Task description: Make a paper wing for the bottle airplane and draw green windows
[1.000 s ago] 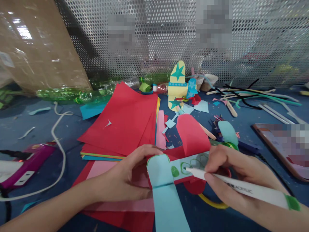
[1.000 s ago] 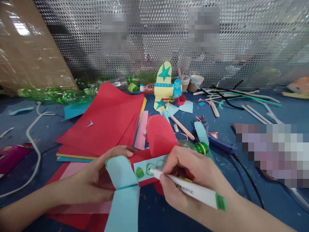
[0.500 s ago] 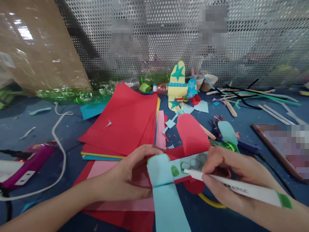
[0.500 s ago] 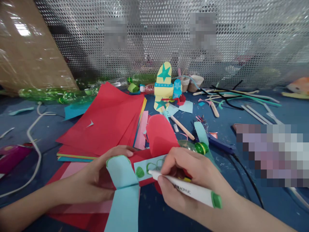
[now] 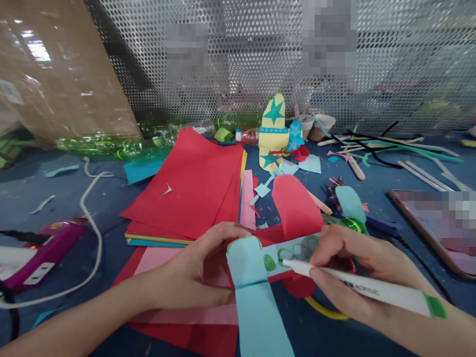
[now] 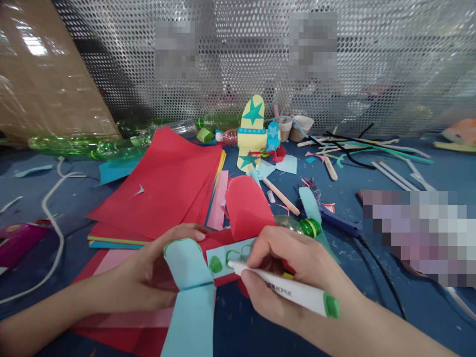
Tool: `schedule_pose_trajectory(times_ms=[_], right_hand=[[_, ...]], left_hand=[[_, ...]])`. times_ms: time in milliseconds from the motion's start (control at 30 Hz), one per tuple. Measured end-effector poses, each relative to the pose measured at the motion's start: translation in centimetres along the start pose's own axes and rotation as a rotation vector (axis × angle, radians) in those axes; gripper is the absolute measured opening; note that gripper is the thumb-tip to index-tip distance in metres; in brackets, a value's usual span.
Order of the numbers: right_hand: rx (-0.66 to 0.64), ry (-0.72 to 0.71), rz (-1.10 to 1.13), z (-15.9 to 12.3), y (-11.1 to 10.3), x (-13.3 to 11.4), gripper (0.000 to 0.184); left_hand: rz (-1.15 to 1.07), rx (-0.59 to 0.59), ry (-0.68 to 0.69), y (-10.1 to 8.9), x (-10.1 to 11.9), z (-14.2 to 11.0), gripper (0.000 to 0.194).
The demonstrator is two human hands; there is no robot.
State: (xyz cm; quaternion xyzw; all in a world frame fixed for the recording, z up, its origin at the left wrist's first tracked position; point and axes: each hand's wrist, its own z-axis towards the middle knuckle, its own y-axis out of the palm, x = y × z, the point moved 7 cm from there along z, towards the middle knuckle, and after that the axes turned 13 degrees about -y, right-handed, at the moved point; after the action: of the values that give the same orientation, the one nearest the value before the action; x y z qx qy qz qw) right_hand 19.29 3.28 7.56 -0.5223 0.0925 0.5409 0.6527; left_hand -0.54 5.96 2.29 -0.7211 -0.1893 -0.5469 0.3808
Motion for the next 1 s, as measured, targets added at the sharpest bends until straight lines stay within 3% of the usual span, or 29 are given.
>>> schedule_pose_trajectory(times_ms=[1000], right_hand=[[0.020, -0.060, -0.080, -0.46, -0.35, 0.14, 0.020]], left_hand=[[-0.012, 0.016, -0.025, -0.07, 0.00, 0.02, 0.063]])
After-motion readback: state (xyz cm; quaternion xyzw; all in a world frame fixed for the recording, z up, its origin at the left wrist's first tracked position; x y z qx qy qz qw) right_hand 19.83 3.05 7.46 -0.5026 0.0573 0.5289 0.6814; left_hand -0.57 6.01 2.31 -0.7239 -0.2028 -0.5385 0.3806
